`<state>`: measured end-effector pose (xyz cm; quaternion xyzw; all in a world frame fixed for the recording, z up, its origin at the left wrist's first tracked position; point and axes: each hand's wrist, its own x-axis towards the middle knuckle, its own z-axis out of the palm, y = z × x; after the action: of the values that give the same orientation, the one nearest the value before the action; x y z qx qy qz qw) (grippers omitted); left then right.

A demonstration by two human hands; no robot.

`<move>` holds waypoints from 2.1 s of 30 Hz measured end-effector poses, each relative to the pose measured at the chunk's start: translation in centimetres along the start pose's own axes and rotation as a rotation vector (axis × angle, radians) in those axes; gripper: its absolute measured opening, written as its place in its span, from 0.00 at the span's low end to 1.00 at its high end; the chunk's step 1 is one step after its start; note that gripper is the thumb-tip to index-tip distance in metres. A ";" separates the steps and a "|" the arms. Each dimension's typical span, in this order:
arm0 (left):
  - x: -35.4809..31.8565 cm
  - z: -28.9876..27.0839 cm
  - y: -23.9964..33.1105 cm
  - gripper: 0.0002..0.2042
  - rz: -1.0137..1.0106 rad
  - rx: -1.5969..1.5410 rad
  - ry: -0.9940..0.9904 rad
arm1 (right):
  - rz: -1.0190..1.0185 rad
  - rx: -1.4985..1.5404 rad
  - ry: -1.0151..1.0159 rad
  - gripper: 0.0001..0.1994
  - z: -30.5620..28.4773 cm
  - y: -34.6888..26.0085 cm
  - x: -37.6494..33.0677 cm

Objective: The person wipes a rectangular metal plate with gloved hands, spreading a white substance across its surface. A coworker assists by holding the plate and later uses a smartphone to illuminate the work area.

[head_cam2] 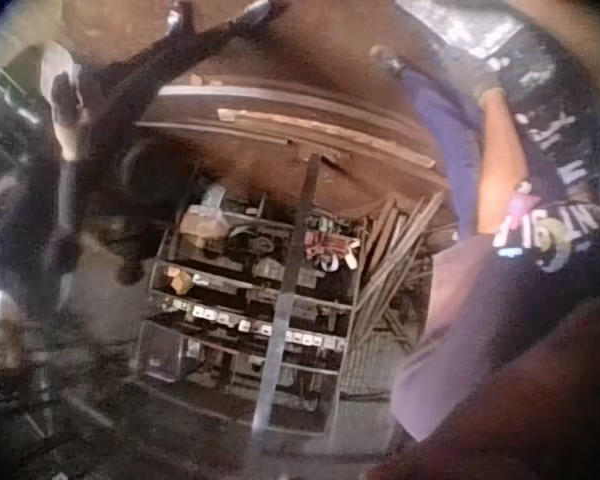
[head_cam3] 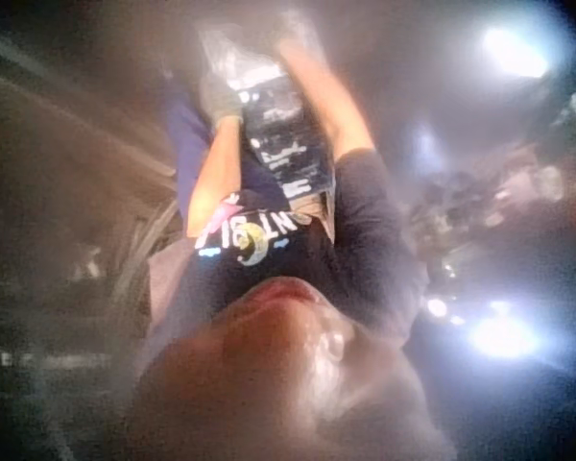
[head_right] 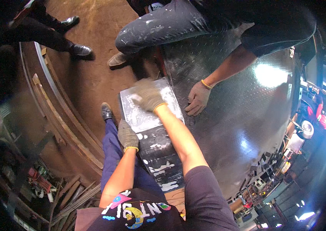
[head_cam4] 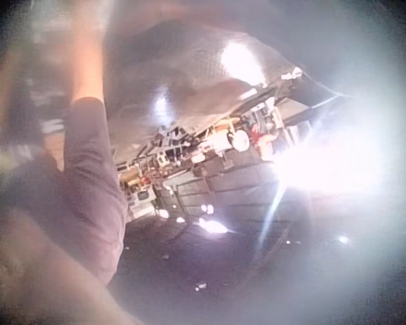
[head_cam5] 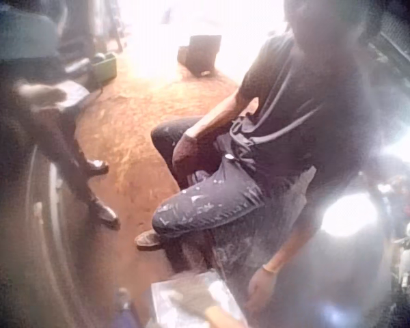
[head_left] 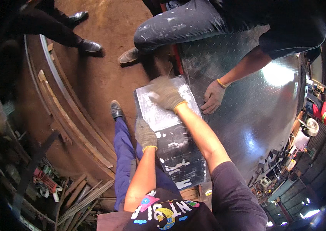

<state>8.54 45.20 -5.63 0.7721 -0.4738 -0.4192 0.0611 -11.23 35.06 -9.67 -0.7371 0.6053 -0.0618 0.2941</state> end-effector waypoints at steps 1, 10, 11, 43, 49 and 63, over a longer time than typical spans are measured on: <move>0.1 -0.8 1.0 0.24 -0.055 -0.043 -0.001 | 0.194 -0.032 -0.012 0.26 -1.5 1.5 0.9; 0.6 0.6 -2.7 0.20 0.098 0.083 0.058 | -0.002 0.016 0.112 0.28 -0.1 -9.0 0.1; 0.6 0.6 -2.0 0.21 0.044 -0.023 0.079 | -0.078 -0.009 0.053 0.27 0.3 -10.0 -0.1; 0.1 -0.1 -0.2 0.24 -0.018 -0.088 0.050 | 0.036 -0.046 -0.189 0.29 -2.8 -6.7 -5.4; 0.1 0.5 0.1 0.29 -0.003 -0.103 0.070 | 0.272 -0.079 -0.032 0.28 1.0 -4.8 -6.2; -0.4 -1.5 3.1 0.29 -0.200 -0.144 -0.033 | 0.063 -0.082 0.144 0.20 1.5 -2.5 -1.9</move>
<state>7.46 43.39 -2.89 0.8021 -0.3640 -0.4688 0.0661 -8.90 37.61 -9.14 -0.7227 0.6500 -0.0805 0.2208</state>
